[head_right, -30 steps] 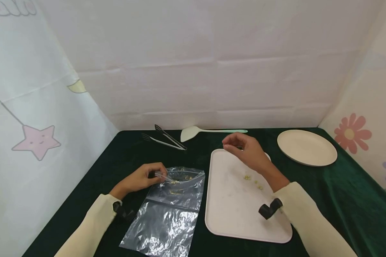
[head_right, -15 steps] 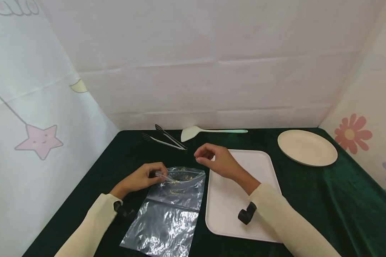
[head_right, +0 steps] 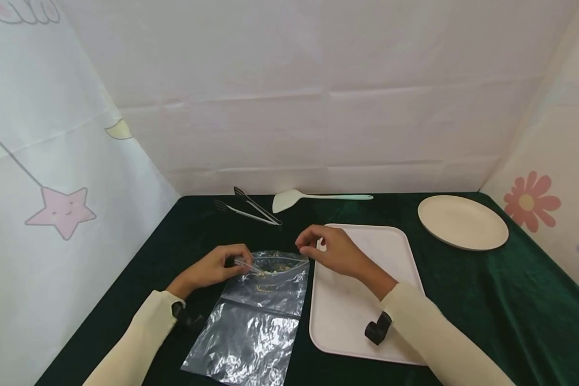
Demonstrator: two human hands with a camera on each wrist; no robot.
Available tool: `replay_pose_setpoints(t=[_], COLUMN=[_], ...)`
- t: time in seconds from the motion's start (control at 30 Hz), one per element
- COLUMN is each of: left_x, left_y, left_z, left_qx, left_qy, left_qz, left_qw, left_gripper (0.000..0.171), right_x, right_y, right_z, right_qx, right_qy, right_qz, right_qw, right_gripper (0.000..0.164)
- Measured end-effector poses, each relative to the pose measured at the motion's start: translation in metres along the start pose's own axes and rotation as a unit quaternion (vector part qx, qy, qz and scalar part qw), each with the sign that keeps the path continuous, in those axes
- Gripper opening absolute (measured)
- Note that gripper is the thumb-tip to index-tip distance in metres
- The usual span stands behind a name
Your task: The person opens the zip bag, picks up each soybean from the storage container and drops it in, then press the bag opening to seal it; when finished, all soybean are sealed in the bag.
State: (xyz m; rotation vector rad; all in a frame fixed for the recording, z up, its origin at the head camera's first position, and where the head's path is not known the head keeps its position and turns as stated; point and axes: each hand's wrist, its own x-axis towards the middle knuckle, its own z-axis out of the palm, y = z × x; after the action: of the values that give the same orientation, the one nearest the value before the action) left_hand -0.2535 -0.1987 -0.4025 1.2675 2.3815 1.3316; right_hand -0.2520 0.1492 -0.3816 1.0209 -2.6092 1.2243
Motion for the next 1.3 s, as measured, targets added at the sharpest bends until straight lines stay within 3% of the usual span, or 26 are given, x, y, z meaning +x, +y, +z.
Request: replay_pose_setpoints(t=[0.27, 0.53, 0.77, 1.3], left_x=[-0.002, -0.002, -0.002, -0.002], left_y=[0.001, 0.000, 0.001, -0.001], left_z=[-0.002, -0.002, -0.002, -0.002], left_qx=[0.004, 0.003, 0.001, -0.005], left_qy=[-0.005, -0.004, -0.005, -0.003], left_qz=[-0.016, -0.014, -0.016, -0.018], left_qw=[0.9999, 0.9999, 0.9999, 0.9998], left_gripper=[0.014, 0.015, 0.015, 0.015], right_x=[-0.024, -0.048, -0.067, -0.077], right_y=[0.012, 0.035, 0.050, 0.064], right_z=[-0.048, -0.084, -0.090, -0.085], right_qx=[-0.116, -0.174, -0.168, -0.153], right_qy=[0.013, -0.047, -0.120, -0.105], right_qz=[0.032, 0.051, 0.072, 0.098], right_qw=[0.993, 0.982, 0.976, 0.978], right_gripper=[0.014, 0.012, 0.017, 0.017])
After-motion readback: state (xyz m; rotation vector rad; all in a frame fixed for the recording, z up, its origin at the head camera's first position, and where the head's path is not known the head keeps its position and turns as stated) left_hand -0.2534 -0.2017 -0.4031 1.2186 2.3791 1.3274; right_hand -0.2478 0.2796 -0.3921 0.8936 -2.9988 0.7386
